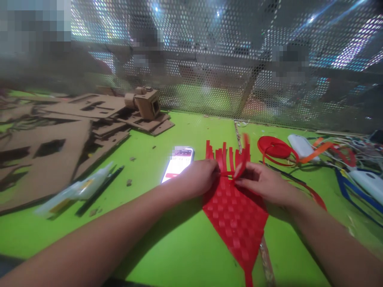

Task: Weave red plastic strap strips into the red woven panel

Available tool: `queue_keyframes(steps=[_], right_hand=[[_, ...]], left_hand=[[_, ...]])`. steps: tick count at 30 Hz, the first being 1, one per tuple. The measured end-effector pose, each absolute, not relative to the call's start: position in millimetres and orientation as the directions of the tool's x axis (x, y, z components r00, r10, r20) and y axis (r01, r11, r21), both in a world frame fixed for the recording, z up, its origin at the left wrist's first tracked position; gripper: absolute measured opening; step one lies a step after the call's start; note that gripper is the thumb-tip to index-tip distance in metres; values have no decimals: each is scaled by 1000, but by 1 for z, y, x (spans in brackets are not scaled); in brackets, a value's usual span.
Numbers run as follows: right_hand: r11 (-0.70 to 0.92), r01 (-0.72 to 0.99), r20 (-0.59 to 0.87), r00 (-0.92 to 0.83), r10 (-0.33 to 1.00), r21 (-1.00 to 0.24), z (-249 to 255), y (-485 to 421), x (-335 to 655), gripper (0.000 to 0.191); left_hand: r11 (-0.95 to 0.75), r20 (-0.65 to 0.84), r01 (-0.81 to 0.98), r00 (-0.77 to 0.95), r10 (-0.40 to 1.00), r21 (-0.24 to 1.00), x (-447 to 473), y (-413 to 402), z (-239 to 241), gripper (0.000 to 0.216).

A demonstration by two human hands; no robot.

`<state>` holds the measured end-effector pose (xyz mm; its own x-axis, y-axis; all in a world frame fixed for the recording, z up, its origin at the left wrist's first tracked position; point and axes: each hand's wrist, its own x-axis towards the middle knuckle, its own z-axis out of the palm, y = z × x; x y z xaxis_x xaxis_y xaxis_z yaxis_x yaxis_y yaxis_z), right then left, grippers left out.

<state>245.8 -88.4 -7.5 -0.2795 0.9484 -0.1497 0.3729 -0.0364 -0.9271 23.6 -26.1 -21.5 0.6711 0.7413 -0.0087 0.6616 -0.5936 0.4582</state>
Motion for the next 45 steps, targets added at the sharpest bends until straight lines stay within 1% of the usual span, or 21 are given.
queue_keyframes(steps=[1,3,6,8,11,12,15,18,21,26,29,32,34,39,43,45], right_hand=[[-23,377,-145,-298,943,-926,-6,-89,248,14],[17,412,-110,-283,953,-911,-8,-89,252,14],[78,522,-23,-184,983,-849,-15,-86,258,16],[48,575,-23,-116,993,-816,-20,-83,261,21],[-84,581,-125,-30,992,-810,-24,-81,261,30],[-109,571,-137,-5,991,-814,-25,-80,260,31],[-101,539,-90,47,995,-836,-28,-79,257,32],[-50,552,-54,10,999,-832,-28,-80,256,32],[5,610,-50,-73,996,-793,-25,-83,253,24],[67,769,3,-84,996,-636,-21,-85,248,15],[60,813,-2,-75,997,-579,-21,-84,246,12],[63,808,-23,-94,995,-586,-21,-85,246,15],[66,795,-34,-108,994,-603,-20,-86,248,16],[69,803,-36,-112,993,-592,-18,-88,250,14],[96,821,-40,-143,989,-562,-16,-86,253,14],[99,829,-62,-159,985,-551,-14,-84,254,15]], left_hand=[[-597,-3,659,673,740,458,24,-26,-23,26],[-599,4,657,672,740,458,24,-26,-24,25],[-614,21,639,685,729,464,23,-26,-25,24],[-629,37,629,693,720,457,23,-27,-23,23],[-644,48,626,700,713,439,24,-28,-21,24],[-648,52,626,700,712,434,24,-29,-20,24],[-648,51,626,702,711,434,24,-30,-20,25],[-633,33,633,695,718,445,24,-31,-19,25],[-636,29,635,697,716,439,23,-33,-18,25],[-652,20,626,714,699,428,20,-33,-14,26],[-650,10,601,731,683,464,15,-28,-12,30],[-611,-30,574,742,670,546,8,-21,-9,31],[-593,-55,563,750,659,577,5,-18,-8,30],[-620,-35,550,763,645,560,3,-15,-8,30],[-606,-51,532,775,630,592,3,-15,-11,29],[-617,-48,541,773,633,572,4,-17,-11,28]])
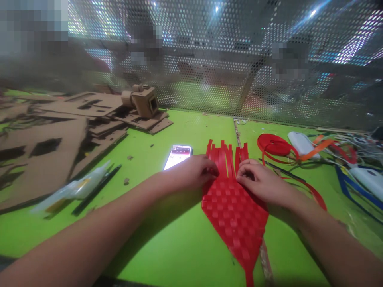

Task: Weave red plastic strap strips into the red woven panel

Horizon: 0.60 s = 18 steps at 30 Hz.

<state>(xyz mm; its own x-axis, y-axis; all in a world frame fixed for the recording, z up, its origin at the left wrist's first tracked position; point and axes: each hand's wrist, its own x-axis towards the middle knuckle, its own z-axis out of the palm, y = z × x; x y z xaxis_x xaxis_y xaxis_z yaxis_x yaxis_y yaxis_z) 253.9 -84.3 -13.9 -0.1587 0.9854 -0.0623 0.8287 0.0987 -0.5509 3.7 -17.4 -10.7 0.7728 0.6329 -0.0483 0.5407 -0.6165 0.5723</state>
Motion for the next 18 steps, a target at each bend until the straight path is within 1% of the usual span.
queue_keyframes(steps=[1,3,5,7,9,12,14,16,18], right_hand=[[94,831,-75,-162,984,-548,-13,-84,254,15],[77,826,-103,-160,982,-558,-11,-83,255,14],[52,811,-130,-157,979,-583,-10,-83,256,14],[31,797,-149,-150,977,-603,-10,-82,256,14],[11,791,-163,-140,977,-612,-11,-81,257,15],[-30,766,-191,-122,974,-642,-13,-80,258,15],[-41,690,-174,-123,977,-722,-16,-80,259,16],[-48,575,-142,-119,983,-817,-17,-80,260,21],[-83,482,-147,-97,984,-872,-17,-81,262,26]], left_hand=[[-642,-23,547,771,637,537,5,-19,-10,27],[-724,68,543,778,624,426,8,-24,-10,26],[-806,152,507,810,567,307,11,-29,-11,27],[-862,172,446,855,490,241,14,-34,-13,33],[-894,154,394,890,429,216,17,-37,-17,43],[-906,114,374,909,401,198,20,-39,-21,48],[-903,87,388,909,408,185,21,-40,-21,49],[-898,65,401,906,418,180,21,-41,-19,48],[-892,49,411,903,427,190,21,-41,-18,49]])
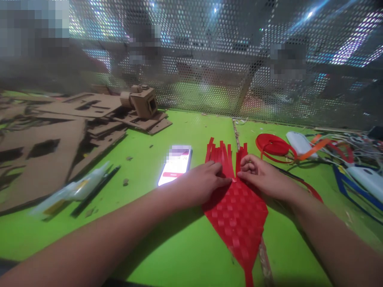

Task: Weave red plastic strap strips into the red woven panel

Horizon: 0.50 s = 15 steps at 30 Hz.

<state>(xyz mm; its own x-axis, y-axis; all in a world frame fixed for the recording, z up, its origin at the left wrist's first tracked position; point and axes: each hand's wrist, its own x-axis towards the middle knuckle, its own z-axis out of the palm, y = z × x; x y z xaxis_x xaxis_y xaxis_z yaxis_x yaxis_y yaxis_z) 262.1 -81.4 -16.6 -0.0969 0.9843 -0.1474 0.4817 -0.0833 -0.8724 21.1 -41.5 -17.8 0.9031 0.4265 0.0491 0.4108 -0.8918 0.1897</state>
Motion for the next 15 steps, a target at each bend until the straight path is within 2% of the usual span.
queue_keyframes(steps=[3,6,12,15], right_hand=[[-141,438,-205,-103,973,-888,-14,-85,266,26],[-111,460,-221,-193,956,-881,-11,-88,270,17],[30,628,-164,-248,955,-778,-8,-86,262,19],[40,686,-150,-215,965,-727,-8,-84,258,16]], left_hand=[[-887,43,411,903,428,213,21,-41,-17,51],[-887,58,406,902,427,222,19,-41,-19,52],[-890,70,393,906,418,233,20,-39,-21,51],[-881,73,391,903,422,266,20,-38,-19,49]])
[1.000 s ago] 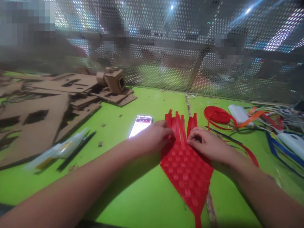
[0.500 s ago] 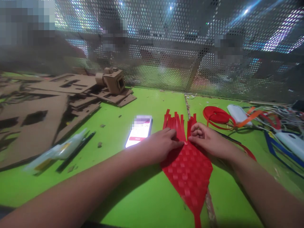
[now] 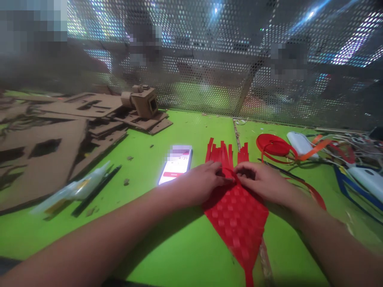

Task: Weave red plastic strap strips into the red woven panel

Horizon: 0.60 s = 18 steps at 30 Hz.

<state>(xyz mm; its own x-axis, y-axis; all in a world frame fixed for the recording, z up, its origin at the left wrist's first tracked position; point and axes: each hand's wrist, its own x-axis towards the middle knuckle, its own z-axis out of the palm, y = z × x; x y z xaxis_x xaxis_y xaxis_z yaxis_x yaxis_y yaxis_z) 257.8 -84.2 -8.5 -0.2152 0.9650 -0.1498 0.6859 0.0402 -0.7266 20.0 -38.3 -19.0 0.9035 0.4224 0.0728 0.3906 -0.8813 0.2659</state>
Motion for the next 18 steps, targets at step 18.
queue_keyframes(steps=[18], right_hand=[[14,759,-201,-190,961,-651,-8,-82,261,12]], left_hand=[[-574,-196,589,775,601,569,-14,-10,10,24]])
